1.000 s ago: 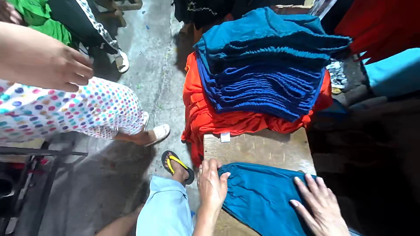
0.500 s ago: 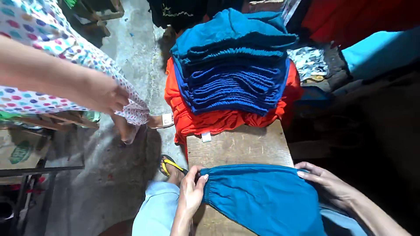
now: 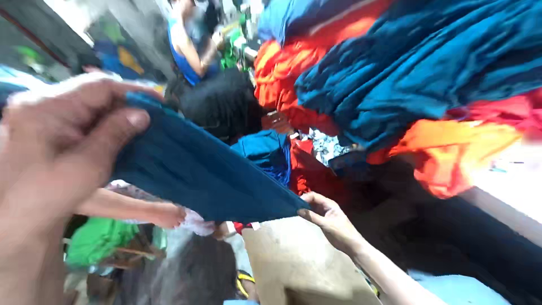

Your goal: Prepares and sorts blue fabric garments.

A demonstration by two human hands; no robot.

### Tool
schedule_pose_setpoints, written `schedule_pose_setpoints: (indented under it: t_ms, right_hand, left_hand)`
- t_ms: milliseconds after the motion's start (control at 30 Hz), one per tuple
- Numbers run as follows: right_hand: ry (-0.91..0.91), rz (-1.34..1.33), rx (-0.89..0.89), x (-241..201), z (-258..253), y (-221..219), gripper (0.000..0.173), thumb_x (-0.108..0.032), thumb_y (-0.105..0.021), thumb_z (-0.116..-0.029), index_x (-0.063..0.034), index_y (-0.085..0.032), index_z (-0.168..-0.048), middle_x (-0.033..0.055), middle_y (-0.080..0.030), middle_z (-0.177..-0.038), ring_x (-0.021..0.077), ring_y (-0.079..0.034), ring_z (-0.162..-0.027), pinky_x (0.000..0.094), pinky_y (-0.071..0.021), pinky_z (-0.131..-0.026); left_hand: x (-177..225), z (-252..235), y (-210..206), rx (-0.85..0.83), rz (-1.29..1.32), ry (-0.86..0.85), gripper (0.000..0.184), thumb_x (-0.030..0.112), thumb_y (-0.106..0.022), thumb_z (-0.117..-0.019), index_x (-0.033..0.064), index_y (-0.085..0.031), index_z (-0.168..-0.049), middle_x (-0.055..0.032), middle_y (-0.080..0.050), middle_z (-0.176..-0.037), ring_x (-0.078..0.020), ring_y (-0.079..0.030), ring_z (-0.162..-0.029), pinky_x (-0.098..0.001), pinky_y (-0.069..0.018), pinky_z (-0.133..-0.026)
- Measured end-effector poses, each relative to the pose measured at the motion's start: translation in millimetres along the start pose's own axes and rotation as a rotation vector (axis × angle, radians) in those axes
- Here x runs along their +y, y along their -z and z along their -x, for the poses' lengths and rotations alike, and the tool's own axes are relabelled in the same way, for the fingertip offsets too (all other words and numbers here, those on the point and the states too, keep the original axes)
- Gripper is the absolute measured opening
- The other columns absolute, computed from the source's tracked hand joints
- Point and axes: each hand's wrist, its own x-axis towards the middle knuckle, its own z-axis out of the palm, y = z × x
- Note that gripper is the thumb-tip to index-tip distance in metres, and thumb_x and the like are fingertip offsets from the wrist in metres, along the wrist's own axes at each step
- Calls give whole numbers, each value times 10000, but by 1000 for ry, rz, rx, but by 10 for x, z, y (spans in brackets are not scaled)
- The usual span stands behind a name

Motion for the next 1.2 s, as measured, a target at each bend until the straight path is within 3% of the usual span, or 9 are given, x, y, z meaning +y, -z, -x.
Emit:
schedule_pose_setpoints:
  t_ms: [133,200,267,367,667,833,967,1067,1200]
  right_hand:
    - [99,53,-88,-699,-264,-484,335,-79,-762,-840,-95,-661,-1159,-9,-703,-1011,82,-676,-933,295,-582,-837]
    - [139,122,-138,-950,-327,-643,280,-72,-767,-850,-81,-685,-1118,-3,-715,-974,75,-681,-902,304,-581,-830]
    - [168,80,-135,-1096,-324,-760,160,-81,-740,-891,-75,-705,-1047,-15,-710,-944,45,-666,-879,278,-567,-825]
    - [192,-162,-102,-1221,-187,-907,142,-34,-663,-942,-71,-672,-1078,-21,-708,-934,45,-671,-844,256,-579,-799]
    - [256,-393,-83,-1501,142,-1209,152,-81,-564,-1014,-109,-706,-1056,-35,-716,-874,38,-668,-749,227,-577,-697]
    - [224,-291,-76,-1296,138,-1073,160,-69,-540,-1023,-93,-699,-1019,-23,-712,-869,50,-667,-754,239,-573,-696]
    - [199,73,-44,-1166,14,-886,162,-118,-603,-973,-51,-681,-1098,8,-714,-983,78,-683,-895,285,-584,-797]
    - [321,274,-60,-1317,-71,-994,423,-299,-689,-911,-56,-649,-1255,58,-687,-1213,138,-643,-1136,363,-538,-949]
    - [558,287,-193,-1721,-206,-1460,465,-332,-707,-933,-105,-612,-1327,18,-671,-1236,110,-663,-1090,316,-579,-882]
  left_hand:
    - [279,-733,1057,-33,-324,-205,313,347,-537,-1043,151,-669,-1249,9,-695,-1095,-10,-651,-951,-272,-562,-853]
    - [448,-879,1435,12,-401,-258,321,364,-524,-1056,158,-660,-1260,-8,-693,-1088,-28,-655,-942,-291,-560,-848]
    - [781,-830,1635,92,-450,-172,318,338,-493,-1060,121,-626,-1250,20,-656,-1062,54,-606,-905,-200,-531,-834]
    - [1120,-672,1886,151,-474,-25,357,301,-471,-1061,46,-582,-1284,-22,-631,-1092,62,-575,-919,-199,-503,-855]
    - [1030,-72,2240,350,-165,160,159,217,-479,-1065,180,-611,-1145,198,-634,-923,109,-622,-820,-132,-545,-757]
    - [868,287,2103,396,-80,301,147,136,-509,-1034,190,-636,-1085,194,-653,-875,101,-625,-757,-131,-555,-684]
    - [1055,461,1702,339,56,404,167,45,-498,-1024,95,-648,-1078,77,-674,-848,9,-636,-703,-200,-571,-640]
    - [1030,539,1352,166,197,421,216,61,-558,-981,52,-669,-1166,-16,-687,-862,-96,-653,-733,-294,-580,-674]
    - [876,597,725,-10,488,482,309,126,-604,-987,115,-633,-1295,-13,-677,-841,-76,-617,-677,-249,-538,-601]
